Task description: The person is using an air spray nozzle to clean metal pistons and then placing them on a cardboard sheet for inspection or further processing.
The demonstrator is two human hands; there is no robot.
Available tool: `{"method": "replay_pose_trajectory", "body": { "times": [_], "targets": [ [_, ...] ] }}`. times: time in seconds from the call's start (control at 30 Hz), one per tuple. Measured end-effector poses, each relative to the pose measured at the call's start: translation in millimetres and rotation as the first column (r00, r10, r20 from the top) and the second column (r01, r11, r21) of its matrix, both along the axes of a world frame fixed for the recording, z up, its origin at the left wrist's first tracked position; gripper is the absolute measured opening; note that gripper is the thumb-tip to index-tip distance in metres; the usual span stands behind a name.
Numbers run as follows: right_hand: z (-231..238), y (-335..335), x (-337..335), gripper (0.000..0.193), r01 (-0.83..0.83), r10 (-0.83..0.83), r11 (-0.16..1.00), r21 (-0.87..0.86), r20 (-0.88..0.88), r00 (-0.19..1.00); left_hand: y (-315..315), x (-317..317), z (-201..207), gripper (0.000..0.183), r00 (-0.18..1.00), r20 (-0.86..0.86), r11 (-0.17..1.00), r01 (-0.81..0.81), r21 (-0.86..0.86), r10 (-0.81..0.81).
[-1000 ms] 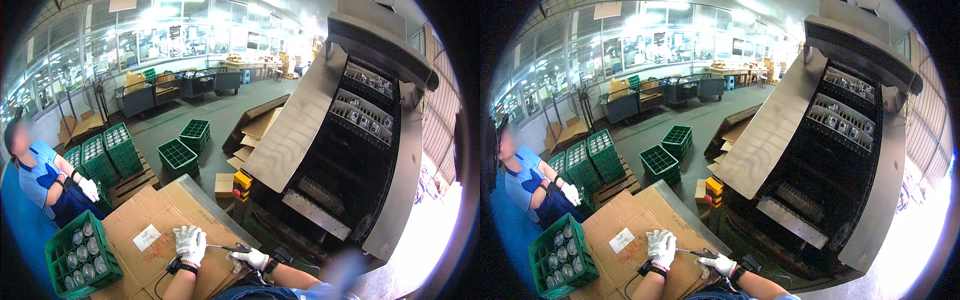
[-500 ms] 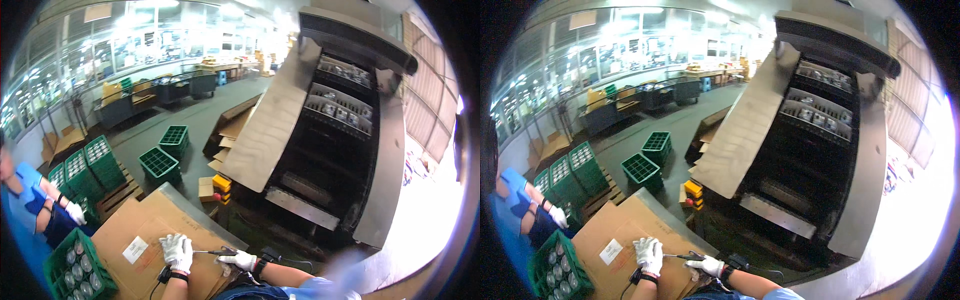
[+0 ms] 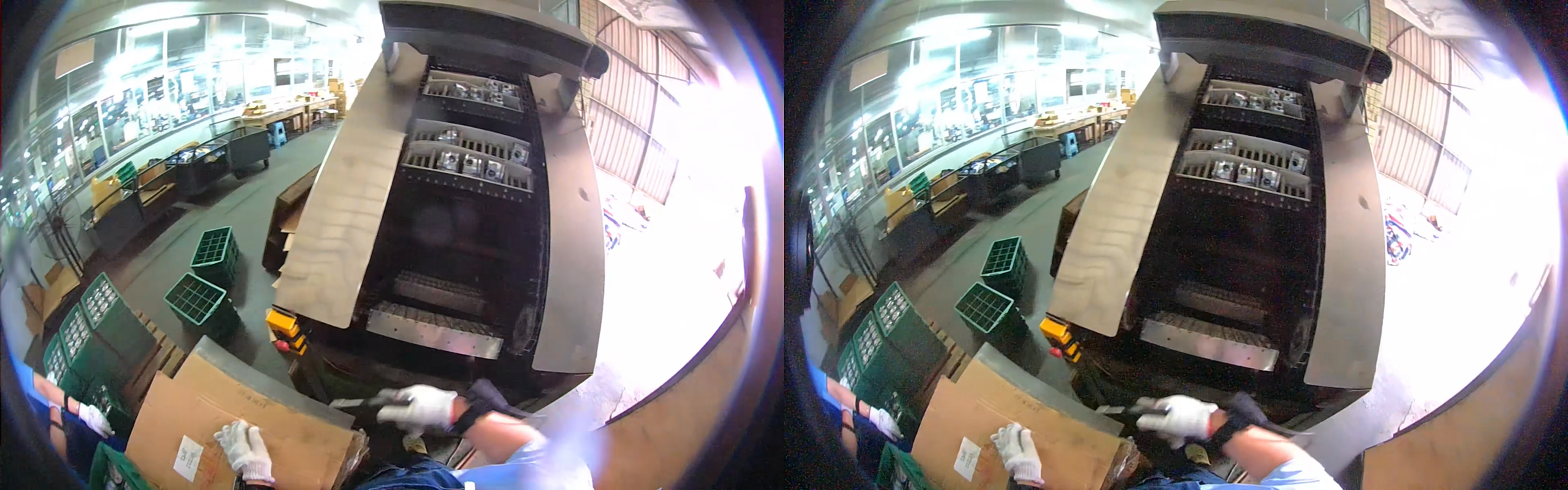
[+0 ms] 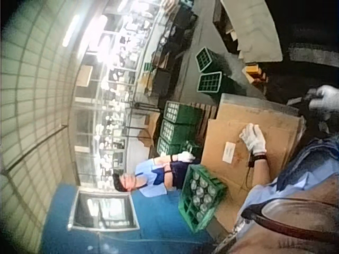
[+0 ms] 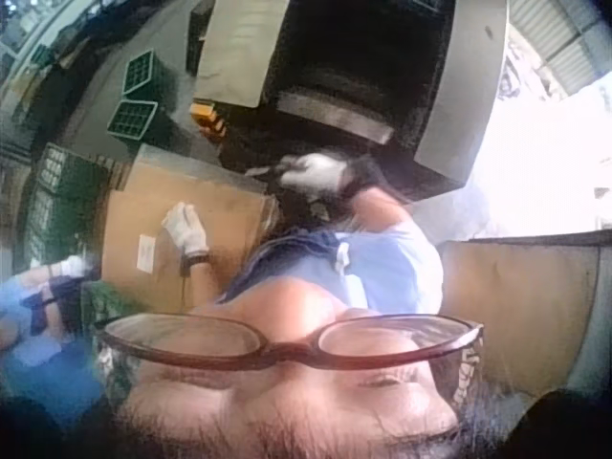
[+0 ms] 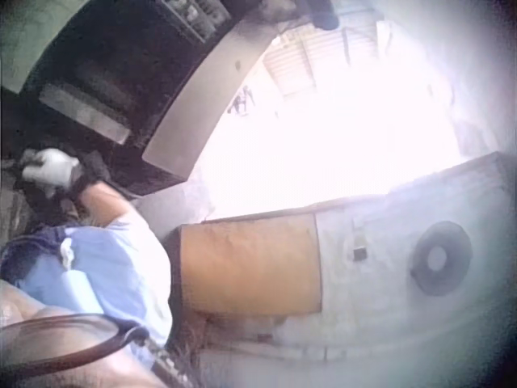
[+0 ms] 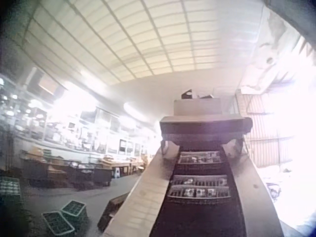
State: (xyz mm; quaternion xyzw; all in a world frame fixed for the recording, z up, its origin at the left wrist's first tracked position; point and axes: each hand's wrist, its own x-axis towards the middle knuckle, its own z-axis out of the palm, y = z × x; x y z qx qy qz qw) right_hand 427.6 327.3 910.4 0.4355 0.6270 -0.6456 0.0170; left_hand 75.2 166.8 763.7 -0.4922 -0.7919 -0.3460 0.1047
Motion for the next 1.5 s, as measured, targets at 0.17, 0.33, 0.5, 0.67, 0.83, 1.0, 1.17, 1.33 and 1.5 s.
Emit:
{"method": "replay_pose_trajectory", "body": {
  "times": [0.17,0.33,0.5,0.67,0.83,1.0,1.17,1.33,1.5],
  "targets": [
    [167.1,82.6,87.6,0.051,0.143,-0.358,0.811,0.568,0.287,0.888,-16.4,5.2,37.5,0.04,0.984,0.145,0.975,-0.07,-0.211,0.102],
    [240.2,217.0,235.1,0.038,0.624,-0.722,0.074,0.778,-0.389,0.572,3.7,-13.5,44.9,0.04,0.957,0.289,0.992,0.011,-0.128,0.026],
    [262.5,290.1,228.0,0.03,0.365,-0.681,0.326,0.872,-0.052,0.731,89.7,-4.1,122.6,0.024,0.568,0.819,0.971,-0.144,0.191,-0.076],
    [254.0,378.4,208.7,0.036,0.206,-0.669,-0.086,0.975,-0.21,0.713,184.4,25.4,177.6,0.039,0.875,0.376,0.935,0.197,0.296,-0.304],
    [262.7,367.2,191.2,0.049,0.222,-0.56,0.438,0.871,0.072,0.825,257.4,111.7,277.0,0.05,0.865,-0.064,0.864,0.501,0.044,-0.498],
    [277.2,363.5,295.8,0.047,0.169,-0.752,0.215,0.962,0.052,0.657,340.0,156.2,320.1,0.051,0.741,-0.3,0.783,0.62,-0.039,-0.601],
    [247.7,306.4,325.0,0.03,0.562,-0.802,0.321,0.762,-0.097,0.589,468.0,229.9,337.7,0.057,0.741,-0.121,0.749,0.64,-0.17,-0.661],
    [237.4,299.1,329.9,0.03,0.635,-0.743,0.466,0.616,-0.118,0.659,570.1,309.2,342.3,0.063,0.858,-0.012,0.826,0.491,-0.276,-0.514],
    [226.3,311.4,343.7,0.031,0.723,-0.734,0.474,0.503,-0.227,0.64,630.9,362.4,316.1,0.054,0.946,0.048,0.914,0.321,-0.249,-0.319]
  ]
}}
